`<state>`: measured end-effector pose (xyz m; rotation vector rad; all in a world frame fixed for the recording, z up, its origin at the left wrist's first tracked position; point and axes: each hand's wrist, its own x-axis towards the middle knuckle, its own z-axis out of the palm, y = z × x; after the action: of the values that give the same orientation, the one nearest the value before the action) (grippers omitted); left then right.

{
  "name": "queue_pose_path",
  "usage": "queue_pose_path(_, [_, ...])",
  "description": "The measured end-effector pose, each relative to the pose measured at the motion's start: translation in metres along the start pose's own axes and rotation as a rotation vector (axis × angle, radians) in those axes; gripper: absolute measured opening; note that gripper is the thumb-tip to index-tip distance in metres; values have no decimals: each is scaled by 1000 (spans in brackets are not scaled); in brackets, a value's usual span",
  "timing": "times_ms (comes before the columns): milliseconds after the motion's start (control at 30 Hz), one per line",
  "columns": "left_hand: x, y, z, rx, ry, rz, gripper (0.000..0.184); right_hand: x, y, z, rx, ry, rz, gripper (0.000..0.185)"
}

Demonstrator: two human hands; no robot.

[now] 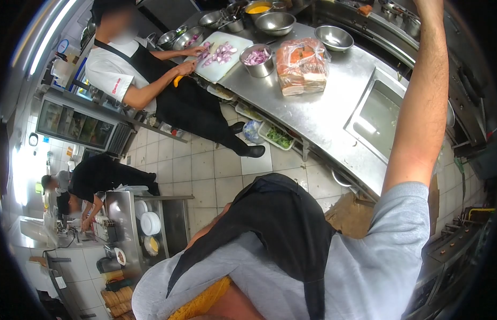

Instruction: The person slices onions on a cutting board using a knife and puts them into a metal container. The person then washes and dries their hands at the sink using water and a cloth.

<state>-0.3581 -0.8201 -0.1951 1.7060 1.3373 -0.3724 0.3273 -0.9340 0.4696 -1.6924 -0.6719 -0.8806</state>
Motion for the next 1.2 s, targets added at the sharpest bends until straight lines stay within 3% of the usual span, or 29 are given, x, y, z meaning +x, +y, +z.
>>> queue_pose_path(267, [1,-1,1,56,-17,31,47,-2,-8,-4,22,-42,49,55])
queue_pose_path(333, [18,-19,9,171,-3,204,47,-2,-7,-3,8,-42,43,55])
queue_pose_path(533, [4,-4,1,-42,-34,36,47,-1,-6,-2,-13,-33,45,54])
queue_pose_path(767, [-23,23,-9,-70,63,23,46,-2,-7,-2,37,-27,51,56])
queue_pose_path(833, [22,-25,13,65,23,182,44,-2,-8,-2,25,-25,61,56])
queue_pose_path(933, [28,-31,16,80,43,238,40,-3,-5,-1,-5,-6,6,55])
queue_pose_path(967, [27,-31,16,80,43,238,40,-3,-5,-1,0,-6,9,55])
queue_pose_path(1033, [12,-16,8,-84,8,24,38,-4,-6,-2,4,-6,12,55])
queue_pose_path(1200, [13,-14,8,-103,-16,7,38,-4,-8,-4,6,-10,-1,55])
